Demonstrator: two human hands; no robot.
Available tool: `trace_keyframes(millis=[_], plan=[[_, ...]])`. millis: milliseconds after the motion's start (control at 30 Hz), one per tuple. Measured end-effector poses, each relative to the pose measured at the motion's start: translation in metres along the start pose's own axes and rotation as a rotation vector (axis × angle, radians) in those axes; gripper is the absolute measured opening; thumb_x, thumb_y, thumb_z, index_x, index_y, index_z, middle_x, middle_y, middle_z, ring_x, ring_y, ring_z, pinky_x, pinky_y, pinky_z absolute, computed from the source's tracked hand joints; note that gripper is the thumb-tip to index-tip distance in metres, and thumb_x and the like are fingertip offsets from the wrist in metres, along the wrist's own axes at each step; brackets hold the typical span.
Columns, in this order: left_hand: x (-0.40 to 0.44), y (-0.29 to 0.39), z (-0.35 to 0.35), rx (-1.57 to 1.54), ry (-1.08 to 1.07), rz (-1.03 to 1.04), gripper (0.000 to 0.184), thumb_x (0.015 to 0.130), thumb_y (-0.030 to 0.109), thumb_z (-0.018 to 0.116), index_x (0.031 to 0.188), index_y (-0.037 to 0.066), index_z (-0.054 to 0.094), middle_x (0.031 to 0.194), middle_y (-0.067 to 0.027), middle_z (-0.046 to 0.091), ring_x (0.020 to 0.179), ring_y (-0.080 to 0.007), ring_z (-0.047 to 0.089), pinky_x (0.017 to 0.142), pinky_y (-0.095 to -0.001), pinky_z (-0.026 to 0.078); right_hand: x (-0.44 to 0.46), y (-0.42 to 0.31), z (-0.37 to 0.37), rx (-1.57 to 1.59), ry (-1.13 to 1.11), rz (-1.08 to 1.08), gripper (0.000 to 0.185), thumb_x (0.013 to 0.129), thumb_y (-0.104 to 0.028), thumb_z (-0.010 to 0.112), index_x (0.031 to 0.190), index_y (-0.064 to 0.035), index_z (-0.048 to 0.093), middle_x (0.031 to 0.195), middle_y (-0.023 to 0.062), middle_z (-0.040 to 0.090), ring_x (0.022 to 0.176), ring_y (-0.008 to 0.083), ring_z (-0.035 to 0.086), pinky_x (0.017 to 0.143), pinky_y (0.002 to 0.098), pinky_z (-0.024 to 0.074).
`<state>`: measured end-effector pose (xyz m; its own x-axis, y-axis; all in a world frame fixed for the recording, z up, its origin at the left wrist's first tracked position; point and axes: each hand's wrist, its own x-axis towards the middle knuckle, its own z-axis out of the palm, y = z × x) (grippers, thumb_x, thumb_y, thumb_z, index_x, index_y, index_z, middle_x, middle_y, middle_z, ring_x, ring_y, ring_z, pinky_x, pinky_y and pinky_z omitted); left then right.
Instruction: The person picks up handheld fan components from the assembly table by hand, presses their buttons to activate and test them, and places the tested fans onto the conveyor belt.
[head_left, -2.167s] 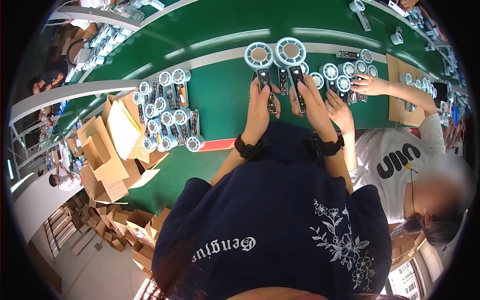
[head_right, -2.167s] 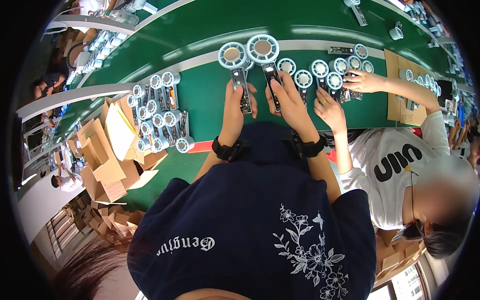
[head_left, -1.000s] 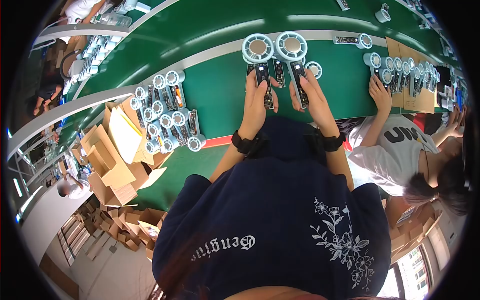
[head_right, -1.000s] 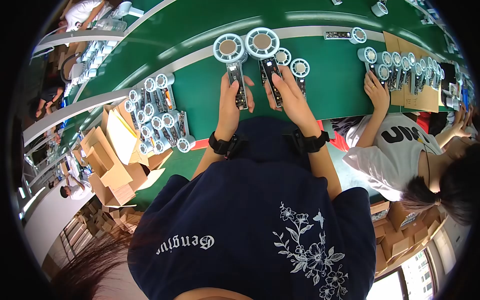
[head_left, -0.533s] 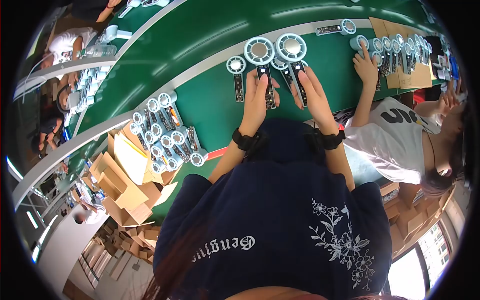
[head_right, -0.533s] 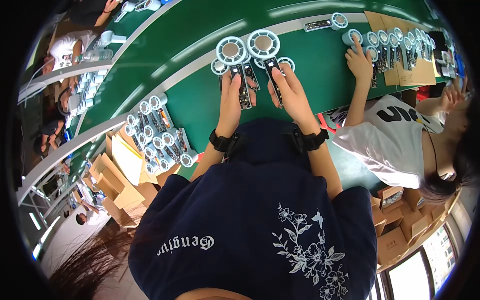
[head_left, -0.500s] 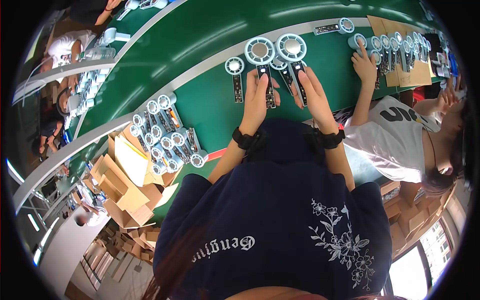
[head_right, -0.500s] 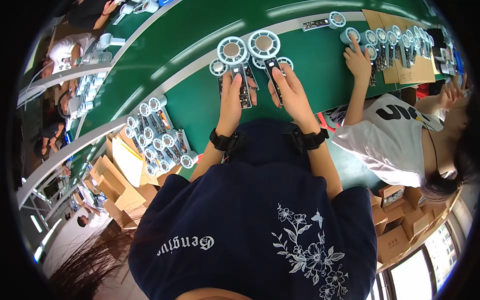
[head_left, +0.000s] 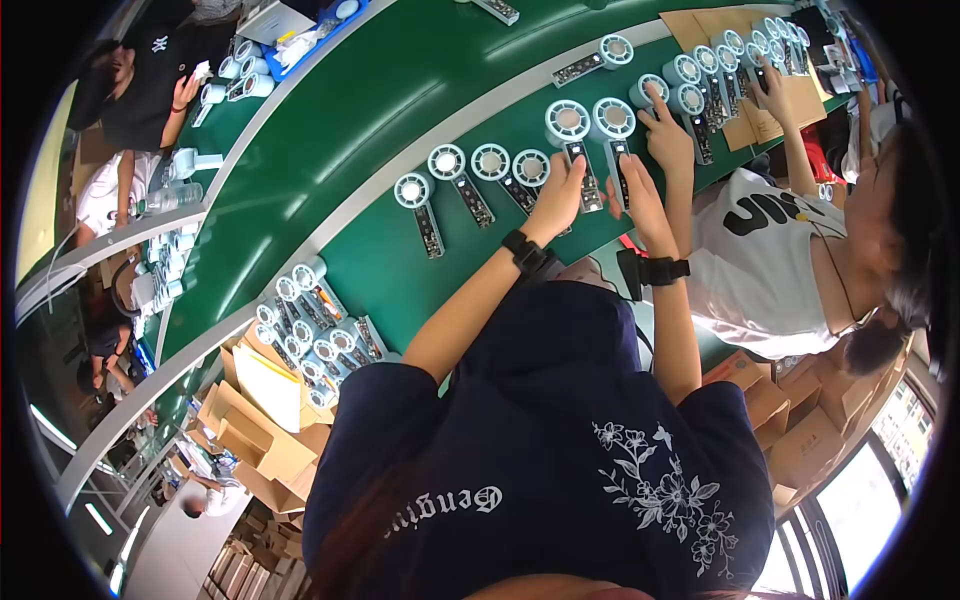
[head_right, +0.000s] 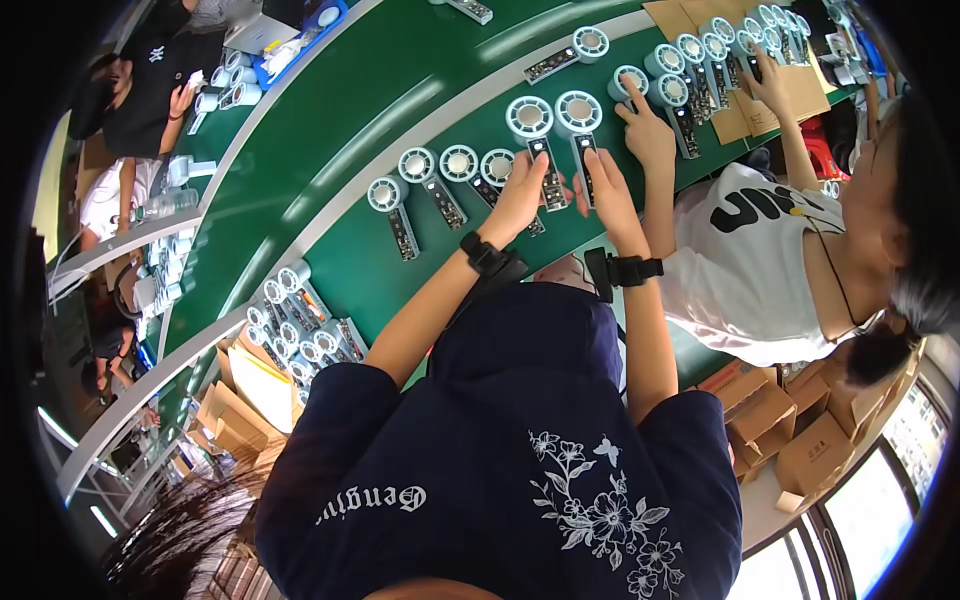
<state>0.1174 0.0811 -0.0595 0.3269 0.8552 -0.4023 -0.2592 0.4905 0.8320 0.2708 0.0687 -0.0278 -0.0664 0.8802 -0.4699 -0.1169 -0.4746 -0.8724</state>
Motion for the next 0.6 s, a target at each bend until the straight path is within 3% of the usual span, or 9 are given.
trace_keyframes(millis=[200,300,600], plan=[[0.045,-0.050,0.014,0.105,0.037,-0.094,0.035,0.100,0.034,0.039,0.109,0.000,0.034,0.090,-0.0101,0.055,0.075,-0.0196,0.064,0.062,-0.0312,0.054,0.030,0.023,-0.038,-0.021,0.026,0.036,0.031,0.099,-0.035,0.041,0.091,-0.0060,0.049,0.061,0.0027,0.051,0.043,0.0112,0.046,0.041,0.0236,0.0356],[0.070,-0.092,0.014,0.236,0.147,0.014,0.035,0.098,0.032,0.041,0.101,-0.003,0.035,0.079,-0.0156,0.056,0.066,-0.0276,0.062,0.055,-0.0376,0.048,0.043,0.030,-0.045,-0.023,0.017,0.059,0.031,0.098,-0.035,0.043,0.091,-0.0059,0.049,0.062,0.0028,0.051,0.044,0.0111,0.047,0.042,0.0235,0.0364],[0.107,-0.101,0.020,0.265,0.134,0.017,0.033,0.097,0.029,0.042,0.098,-0.004,0.038,0.079,-0.0193,0.057,0.068,-0.0323,0.061,0.057,-0.0410,0.046,0.068,0.035,-0.077,-0.099,0.018,0.035,0.030,0.098,-0.035,0.044,0.095,-0.0059,0.050,0.065,0.0029,0.054,0.045,0.0103,0.047,0.043,0.0231,0.0361]])
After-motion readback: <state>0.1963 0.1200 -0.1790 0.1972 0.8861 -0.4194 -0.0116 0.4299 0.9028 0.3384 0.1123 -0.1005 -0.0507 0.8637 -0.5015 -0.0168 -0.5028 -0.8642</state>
